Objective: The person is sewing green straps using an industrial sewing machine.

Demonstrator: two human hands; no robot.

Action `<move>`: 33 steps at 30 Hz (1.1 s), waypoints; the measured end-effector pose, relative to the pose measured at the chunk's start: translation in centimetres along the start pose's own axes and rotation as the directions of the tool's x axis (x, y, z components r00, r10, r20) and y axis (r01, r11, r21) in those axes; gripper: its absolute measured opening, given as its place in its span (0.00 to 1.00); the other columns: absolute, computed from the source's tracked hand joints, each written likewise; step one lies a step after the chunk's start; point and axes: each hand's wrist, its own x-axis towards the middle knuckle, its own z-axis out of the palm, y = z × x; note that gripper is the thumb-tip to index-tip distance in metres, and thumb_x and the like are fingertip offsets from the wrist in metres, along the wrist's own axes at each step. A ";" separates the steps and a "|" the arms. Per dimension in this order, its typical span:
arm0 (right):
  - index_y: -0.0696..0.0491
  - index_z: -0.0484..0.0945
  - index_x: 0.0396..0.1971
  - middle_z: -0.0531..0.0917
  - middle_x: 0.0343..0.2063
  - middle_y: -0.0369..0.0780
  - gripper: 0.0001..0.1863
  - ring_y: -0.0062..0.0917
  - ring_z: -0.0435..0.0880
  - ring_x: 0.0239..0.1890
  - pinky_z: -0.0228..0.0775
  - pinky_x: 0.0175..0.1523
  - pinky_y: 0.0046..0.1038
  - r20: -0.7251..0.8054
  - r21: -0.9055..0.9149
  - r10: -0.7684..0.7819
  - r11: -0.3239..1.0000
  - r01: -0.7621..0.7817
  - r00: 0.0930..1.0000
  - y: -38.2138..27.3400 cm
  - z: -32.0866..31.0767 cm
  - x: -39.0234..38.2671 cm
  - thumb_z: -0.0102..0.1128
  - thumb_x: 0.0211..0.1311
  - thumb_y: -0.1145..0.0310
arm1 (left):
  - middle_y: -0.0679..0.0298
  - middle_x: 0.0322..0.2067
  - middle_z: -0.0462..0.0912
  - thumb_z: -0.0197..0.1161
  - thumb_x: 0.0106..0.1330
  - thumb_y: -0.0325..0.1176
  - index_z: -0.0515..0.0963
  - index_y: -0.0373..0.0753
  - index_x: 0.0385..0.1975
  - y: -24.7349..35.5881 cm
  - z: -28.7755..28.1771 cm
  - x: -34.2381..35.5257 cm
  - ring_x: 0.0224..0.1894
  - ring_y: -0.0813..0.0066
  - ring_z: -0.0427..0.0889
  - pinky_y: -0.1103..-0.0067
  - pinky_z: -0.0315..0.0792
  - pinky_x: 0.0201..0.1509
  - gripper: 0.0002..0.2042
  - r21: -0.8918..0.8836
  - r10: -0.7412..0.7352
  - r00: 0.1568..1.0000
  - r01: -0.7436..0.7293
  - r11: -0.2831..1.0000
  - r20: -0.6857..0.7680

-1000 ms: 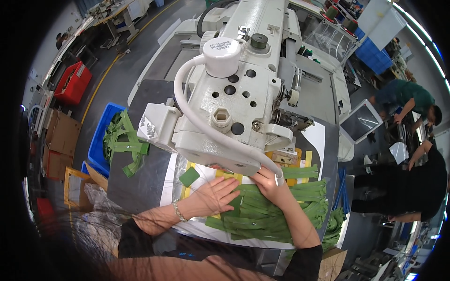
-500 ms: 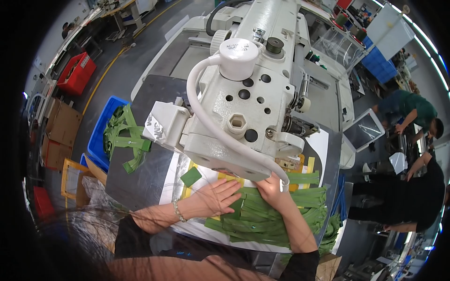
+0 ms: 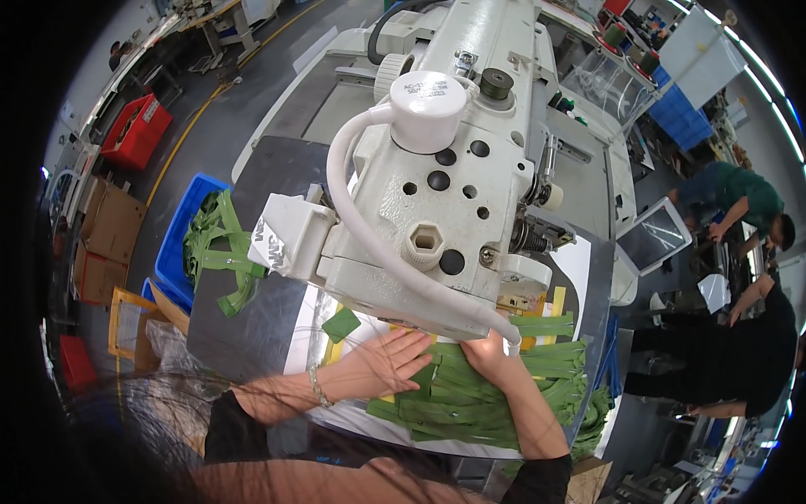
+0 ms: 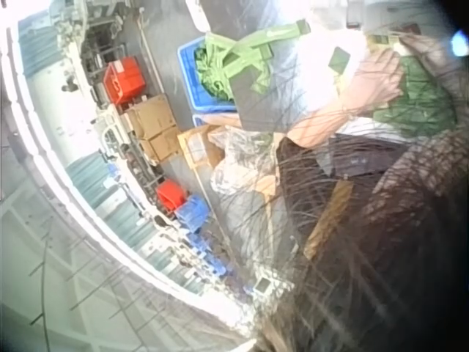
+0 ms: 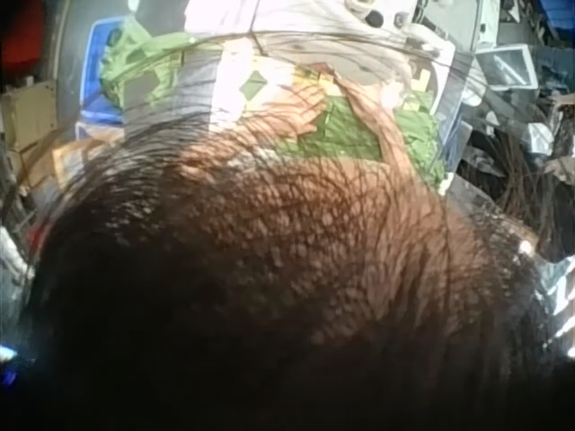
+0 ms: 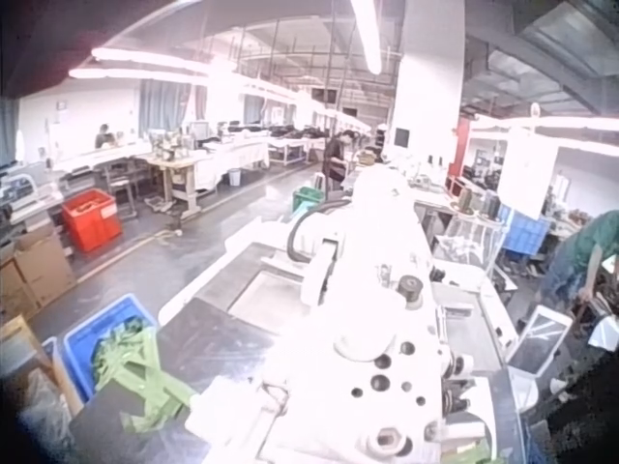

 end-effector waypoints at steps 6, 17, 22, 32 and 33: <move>0.53 0.79 0.39 0.81 0.39 0.41 0.17 0.38 0.78 0.43 0.66 0.49 0.38 0.028 -0.055 -0.031 0.998 0.033 0.999 -0.7 -0.4 0.3 0.67 0.45 0.74 | 0.50 0.61 0.67 0.59 0.62 0.46 0.74 0.32 0.51 0.1 0.0 -0.3 0.67 0.60 0.62 0.68 0.55 0.70 0.25 -0.021 -0.021 1.000 0.022 1.000 0.022; 0.51 0.76 0.45 0.78 0.46 0.39 0.24 0.35 0.74 0.49 0.62 0.52 0.38 0.083 -0.046 -0.227 0.972 0.232 0.970 -2.2 -2.1 4.2 0.65 0.43 0.72 | 0.50 0.62 0.67 0.56 0.64 0.49 0.73 0.33 0.53 0.6 -0.4 0.1 0.67 0.60 0.62 0.68 0.53 0.71 0.26 0.051 -0.032 0.997 0.029 0.998 0.069; 0.50 0.72 0.53 0.75 0.53 0.44 0.27 0.40 0.72 0.56 0.61 0.60 0.37 0.254 0.169 -0.198 0.973 0.158 0.947 -1.8 -3.6 7.1 0.62 0.49 0.69 | 0.51 0.61 0.68 0.55 0.65 0.49 0.74 0.33 0.53 0.6 -0.3 0.2 0.67 0.61 0.62 0.68 0.53 0.71 0.25 0.057 -0.031 0.999 0.029 0.998 0.034; 0.53 0.71 0.55 0.75 0.53 0.47 0.22 0.40 0.73 0.56 0.62 0.64 0.35 0.345 0.512 -0.136 0.856 -0.065 0.929 -1.6 -3.3 7.4 0.56 0.59 0.68 | 0.51 0.60 0.69 0.54 0.65 0.49 0.74 0.33 0.52 0.7 -0.2 0.1 0.67 0.61 0.62 0.68 0.51 0.71 0.25 0.057 -0.037 0.999 0.035 0.998 0.024; 0.53 0.72 0.52 0.76 0.52 0.45 0.21 0.40 0.74 0.55 0.63 0.63 0.35 0.253 0.325 -0.205 0.938 0.116 0.946 -2.1 -3.2 7.1 0.57 0.57 0.68 | 0.51 0.61 0.68 0.54 0.66 0.48 0.74 0.33 0.53 0.7 -0.1 0.1 0.68 0.61 0.61 0.68 0.51 0.71 0.25 0.047 -0.044 0.999 0.043 0.998 0.025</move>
